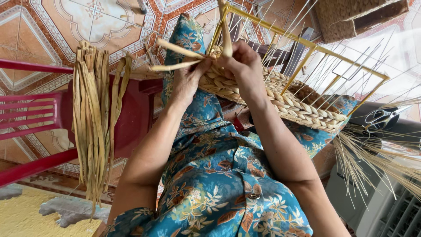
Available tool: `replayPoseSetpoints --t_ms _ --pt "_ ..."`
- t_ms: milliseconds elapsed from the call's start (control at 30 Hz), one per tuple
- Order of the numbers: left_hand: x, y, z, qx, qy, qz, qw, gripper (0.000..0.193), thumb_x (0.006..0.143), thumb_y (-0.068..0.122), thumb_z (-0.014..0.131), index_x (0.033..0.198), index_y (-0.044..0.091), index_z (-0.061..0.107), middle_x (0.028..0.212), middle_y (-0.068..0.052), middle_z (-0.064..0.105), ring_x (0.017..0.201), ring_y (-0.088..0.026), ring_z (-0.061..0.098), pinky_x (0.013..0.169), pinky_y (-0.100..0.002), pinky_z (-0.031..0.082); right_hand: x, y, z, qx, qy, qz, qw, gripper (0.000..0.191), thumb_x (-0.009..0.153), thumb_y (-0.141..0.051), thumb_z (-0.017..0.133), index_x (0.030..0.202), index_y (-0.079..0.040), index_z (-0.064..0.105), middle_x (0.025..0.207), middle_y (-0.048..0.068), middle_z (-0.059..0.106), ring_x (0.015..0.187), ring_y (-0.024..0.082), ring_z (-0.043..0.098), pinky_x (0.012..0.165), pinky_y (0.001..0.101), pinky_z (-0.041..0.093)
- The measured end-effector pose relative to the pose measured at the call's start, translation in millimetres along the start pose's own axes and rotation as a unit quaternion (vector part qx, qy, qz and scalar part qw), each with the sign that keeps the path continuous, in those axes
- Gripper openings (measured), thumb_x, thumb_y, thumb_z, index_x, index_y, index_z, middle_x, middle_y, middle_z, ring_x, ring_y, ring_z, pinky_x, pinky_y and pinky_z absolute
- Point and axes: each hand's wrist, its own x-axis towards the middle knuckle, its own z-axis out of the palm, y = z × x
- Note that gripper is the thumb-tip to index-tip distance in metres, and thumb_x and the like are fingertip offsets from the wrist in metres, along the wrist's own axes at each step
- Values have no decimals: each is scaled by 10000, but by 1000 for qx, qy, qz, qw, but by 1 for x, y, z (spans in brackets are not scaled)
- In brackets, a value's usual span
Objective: The person weaves a basket using dried palm leaves on a yellow metal frame. They interlace the leaves through vertical spokes, occasionally using a metal rod to tighten the weave and scissors to trim excess material.
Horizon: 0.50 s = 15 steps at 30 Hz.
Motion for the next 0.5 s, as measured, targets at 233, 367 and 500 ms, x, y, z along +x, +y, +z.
replayPoseSetpoints --t_ms 233,367,500 --pt "-9 5 7 152 63 25 986 304 1024 352 665 1025 72 786 927 -30 769 843 -127 695 767 -273 548 -29 -10 -9 260 -105 101 954 147 915 -174 698 1023 -80 667 887 66 746 492 12 447 434 170 361" --pt "-10 8 14 241 102 161 952 236 1038 278 686 1081 53 744 1026 -55 672 910 -155 663 787 -313 546 -29 -19 -13 216 -162 97 958 187 988 -124 693 1174 -139 695 876 43 715 546 34 473 486 192 379" --pt "-5 11 15 371 137 256 882 189 1056 169 679 1209 58 689 1089 -56 645 1021 -206 632 876 -361 556 -67 -17 -17 34 -120 -51 991 122 1010 -98 667 1108 -57 729 1202 61 657 1040 113 595 909 287 517"
